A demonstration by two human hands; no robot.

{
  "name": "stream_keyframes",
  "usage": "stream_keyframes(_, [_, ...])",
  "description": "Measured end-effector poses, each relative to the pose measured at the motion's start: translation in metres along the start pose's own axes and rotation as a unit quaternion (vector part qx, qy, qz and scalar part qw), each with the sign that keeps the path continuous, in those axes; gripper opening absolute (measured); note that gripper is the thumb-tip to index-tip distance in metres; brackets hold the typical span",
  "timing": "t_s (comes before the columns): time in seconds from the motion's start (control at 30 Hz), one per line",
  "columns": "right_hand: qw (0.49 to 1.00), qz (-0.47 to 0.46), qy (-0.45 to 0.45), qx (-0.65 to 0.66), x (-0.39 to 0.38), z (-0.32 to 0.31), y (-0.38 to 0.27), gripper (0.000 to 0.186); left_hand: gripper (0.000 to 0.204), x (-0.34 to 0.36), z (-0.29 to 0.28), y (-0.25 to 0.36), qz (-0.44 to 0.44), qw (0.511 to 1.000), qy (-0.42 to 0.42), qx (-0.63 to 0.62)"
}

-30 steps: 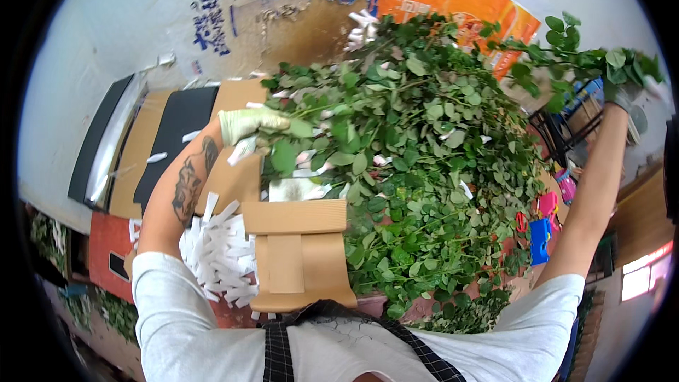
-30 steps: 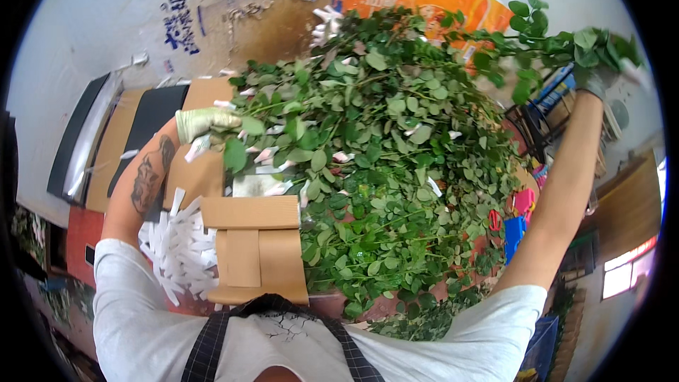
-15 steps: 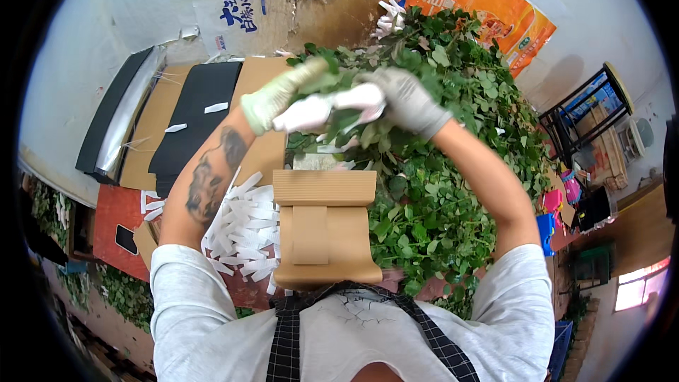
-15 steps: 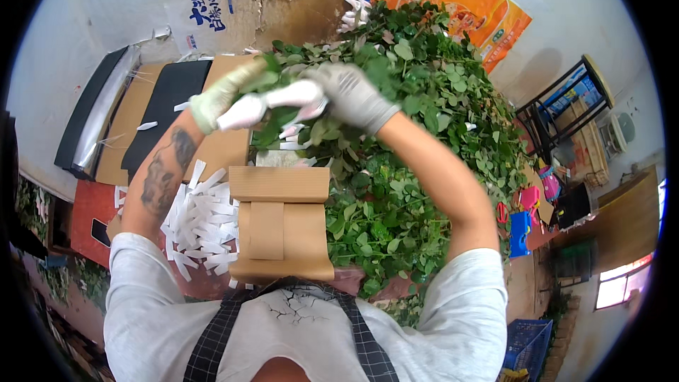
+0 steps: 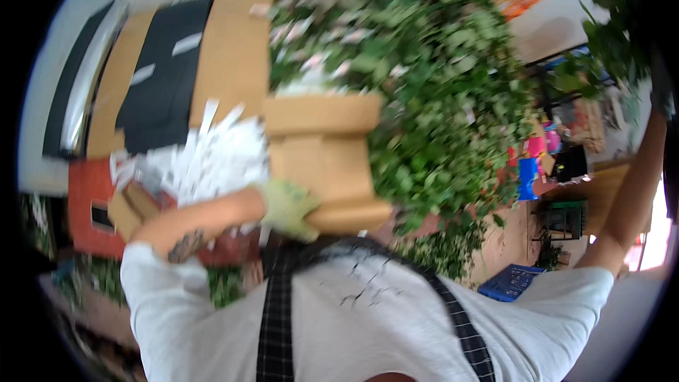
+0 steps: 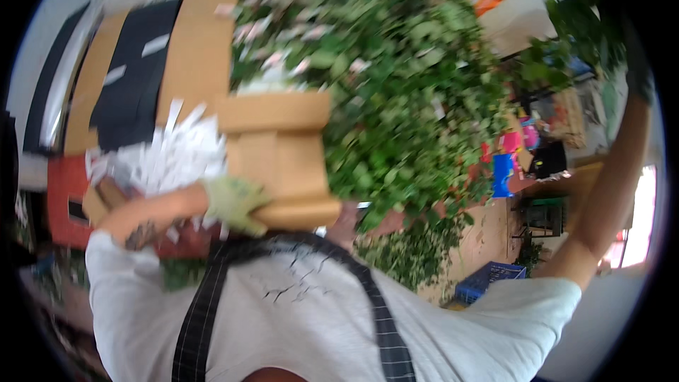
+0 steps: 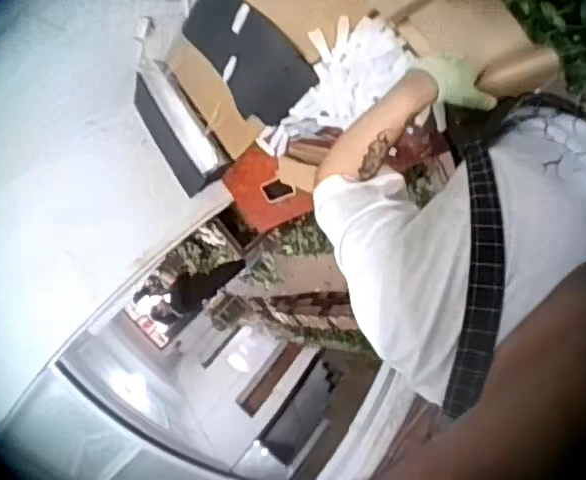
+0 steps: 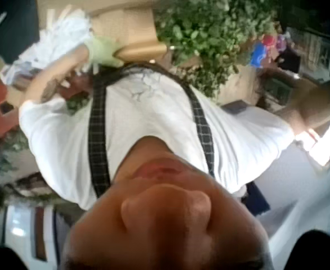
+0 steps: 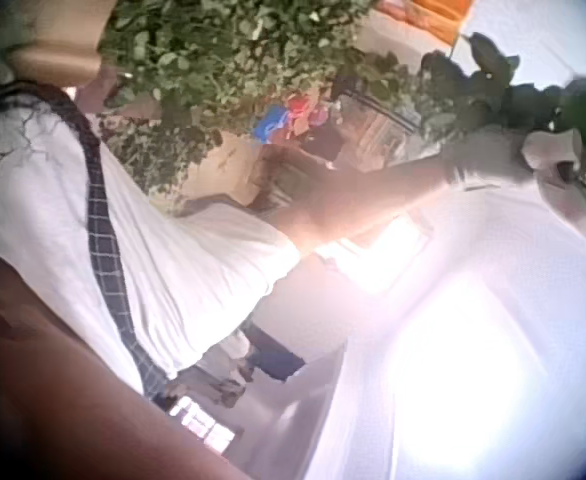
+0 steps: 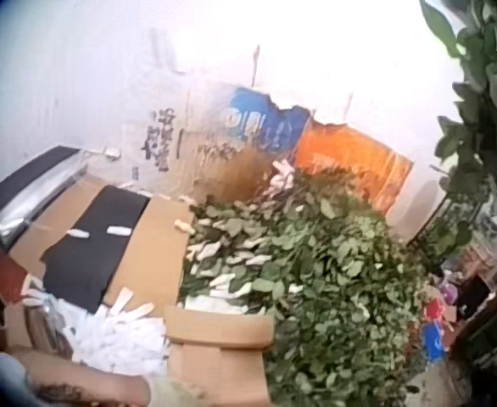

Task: The person arranges pink roses and green foliage into a cardboard box. They place the flowers and leaves into the box, adjusting their positions to fit them neatly.

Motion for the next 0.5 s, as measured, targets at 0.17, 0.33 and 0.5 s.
stream_keyframes(0.17, [0.953, -0.209, -0.188, 0.118, -0.068, 0.066, -0.194, 0.058, 0.053, -0.005, 0.013, 0.007, -0.094, 0.995, 0.022, 0.021])
stream_keyframes(0.33, [0.928, -0.268, -0.216, 0.14, -0.128, 0.15, -0.297, 0.051, 0.049, -0.003, 0.026, 0.013, -0.109, 0.99, 0.086, 0.006])
stream_keyframes(0.5, [0.902, -0.222, -0.319, 0.188, -0.182, 0.214, -0.344, 0.058, 0.049, 0.001, 0.024, 0.016, -0.122, 0.987, 0.102, -0.006])
Point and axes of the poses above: each hand's wrist, its own x-axis towards the middle knuckle, its own z-axis out of the palm, y = z × x, the point moved 3 cm from there along x, towards the middle knuckle, and after that the axes turned 2 degrees about -z, right-handed, at the moved point
